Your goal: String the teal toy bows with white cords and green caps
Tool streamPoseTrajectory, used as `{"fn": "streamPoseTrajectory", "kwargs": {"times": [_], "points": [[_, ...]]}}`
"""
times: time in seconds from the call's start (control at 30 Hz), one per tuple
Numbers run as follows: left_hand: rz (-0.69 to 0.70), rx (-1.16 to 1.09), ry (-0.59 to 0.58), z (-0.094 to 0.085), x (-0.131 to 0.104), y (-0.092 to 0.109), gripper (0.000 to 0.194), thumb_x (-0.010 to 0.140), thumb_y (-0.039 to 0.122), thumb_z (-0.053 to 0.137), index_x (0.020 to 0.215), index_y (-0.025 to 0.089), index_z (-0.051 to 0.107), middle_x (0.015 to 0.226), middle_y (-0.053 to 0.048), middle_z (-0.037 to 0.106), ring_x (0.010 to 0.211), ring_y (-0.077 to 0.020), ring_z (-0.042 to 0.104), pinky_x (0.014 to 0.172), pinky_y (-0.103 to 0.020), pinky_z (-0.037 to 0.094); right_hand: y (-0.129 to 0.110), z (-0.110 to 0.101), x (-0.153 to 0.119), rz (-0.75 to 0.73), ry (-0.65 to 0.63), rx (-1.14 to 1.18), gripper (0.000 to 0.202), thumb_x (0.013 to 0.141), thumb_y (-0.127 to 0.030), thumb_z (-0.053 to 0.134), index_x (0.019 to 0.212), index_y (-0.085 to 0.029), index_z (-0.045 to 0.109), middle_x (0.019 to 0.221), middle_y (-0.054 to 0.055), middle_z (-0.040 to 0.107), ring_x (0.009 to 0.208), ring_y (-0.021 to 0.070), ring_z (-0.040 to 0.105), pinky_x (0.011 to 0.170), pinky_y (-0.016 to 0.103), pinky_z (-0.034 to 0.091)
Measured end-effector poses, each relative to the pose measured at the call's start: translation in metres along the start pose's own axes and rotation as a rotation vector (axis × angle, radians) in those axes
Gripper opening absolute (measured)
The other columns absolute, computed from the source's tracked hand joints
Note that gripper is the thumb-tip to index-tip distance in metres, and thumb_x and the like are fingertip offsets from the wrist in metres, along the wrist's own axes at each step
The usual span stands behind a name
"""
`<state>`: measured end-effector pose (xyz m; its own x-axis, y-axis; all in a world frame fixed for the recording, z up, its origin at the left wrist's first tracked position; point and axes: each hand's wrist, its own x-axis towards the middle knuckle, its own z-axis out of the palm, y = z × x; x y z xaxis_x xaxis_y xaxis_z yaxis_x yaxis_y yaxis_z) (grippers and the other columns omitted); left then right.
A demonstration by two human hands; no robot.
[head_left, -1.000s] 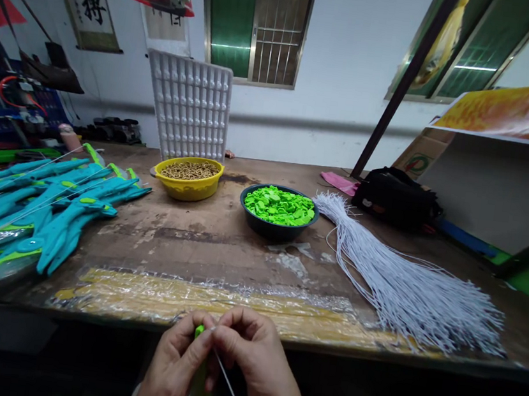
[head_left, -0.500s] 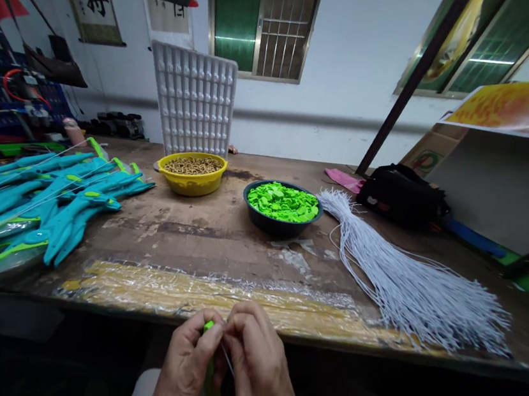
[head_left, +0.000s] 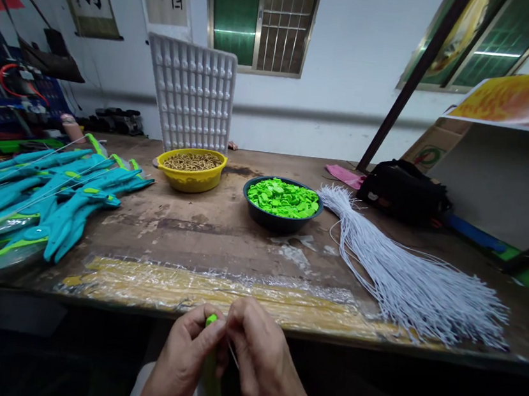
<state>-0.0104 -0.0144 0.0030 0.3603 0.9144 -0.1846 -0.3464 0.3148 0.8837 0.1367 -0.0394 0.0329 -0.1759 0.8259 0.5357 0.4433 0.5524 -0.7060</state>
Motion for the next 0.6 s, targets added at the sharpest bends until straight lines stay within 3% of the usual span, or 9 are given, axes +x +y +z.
{"fn": "streamPoseTrajectory", "kwargs": {"times": [0.2, 0.33, 0.43, 0.53, 0.6], "points": [[0.092, 0.089, 0.068, 0.004, -0.004, -0.003, 0.034, 0.081, 0.048, 0.077, 0.078, 0.019, 0.060, 0.055, 0.005, 0.057, 0.046, -0.0099, 0.051, 0.047, -0.020, 0.042, -0.010, -0.003, 0.003, 0.541, -0.054, 0.537, 0.015, 0.098, -0.028, 0.050, 0.083, -0.021, 0.050, 0.071, -0.003, 0.058, 0.060, 0.0139, 0.061, 0.060, 0.026, 0.050], [0.075, 0.134, 0.019, 0.002, -0.004, 0.001, 0.033, 0.085, 0.048, 0.073, 0.078, 0.018, 0.061, 0.060, 0.002, 0.061, 0.047, -0.0104, 0.053, 0.048, -0.021, 0.042, -0.009, 0.001, 0.004, 0.623, -0.009, 0.762, 0.015, 0.093, -0.029, 0.058, 0.083, -0.021, 0.051, 0.066, -0.005, 0.057, 0.053, 0.0137, 0.061, 0.053, 0.025, 0.052], [0.033, 0.070, -0.029, 0.001, -0.005, 0.006, 0.033, 0.084, 0.048, 0.074, 0.078, 0.018, 0.062, 0.060, 0.003, 0.057, 0.051, -0.0107, 0.050, 0.050, -0.021, 0.040, -0.007, 0.003, 0.001, 0.489, 0.055, 0.557, 0.016, 0.094, -0.024, 0.059, 0.079, -0.021, 0.052, 0.069, -0.004, 0.056, 0.059, 0.0141, 0.061, 0.055, 0.025, 0.051], [0.001, -0.020, -0.060, 0.000, -0.005, 0.009, 0.032, 0.081, 0.044, 0.076, 0.075, 0.017, 0.061, 0.063, 0.004, 0.051, 0.056, -0.0100, 0.045, 0.055, -0.021, 0.038, -0.005, 0.006, -0.005, 0.115, 0.167, 0.152, 0.019, 0.096, -0.011, 0.055, 0.079, -0.020, 0.056, 0.076, 0.000, 0.059, 0.071, 0.0150, 0.059, 0.065, 0.026, 0.049], [-0.015, -0.065, -0.072, 0.000, -0.006, 0.009, 0.032, 0.081, 0.041, 0.078, 0.074, 0.016, 0.059, 0.066, 0.003, 0.049, 0.061, -0.0100, 0.043, 0.059, -0.021, 0.038, -0.005, 0.007, -0.009, -0.080, 0.205, 0.011, 0.019, 0.096, -0.004, 0.051, 0.089, -0.020, 0.060, 0.081, 0.003, 0.061, 0.077, 0.0162, 0.059, 0.069, 0.027, 0.049]]}}
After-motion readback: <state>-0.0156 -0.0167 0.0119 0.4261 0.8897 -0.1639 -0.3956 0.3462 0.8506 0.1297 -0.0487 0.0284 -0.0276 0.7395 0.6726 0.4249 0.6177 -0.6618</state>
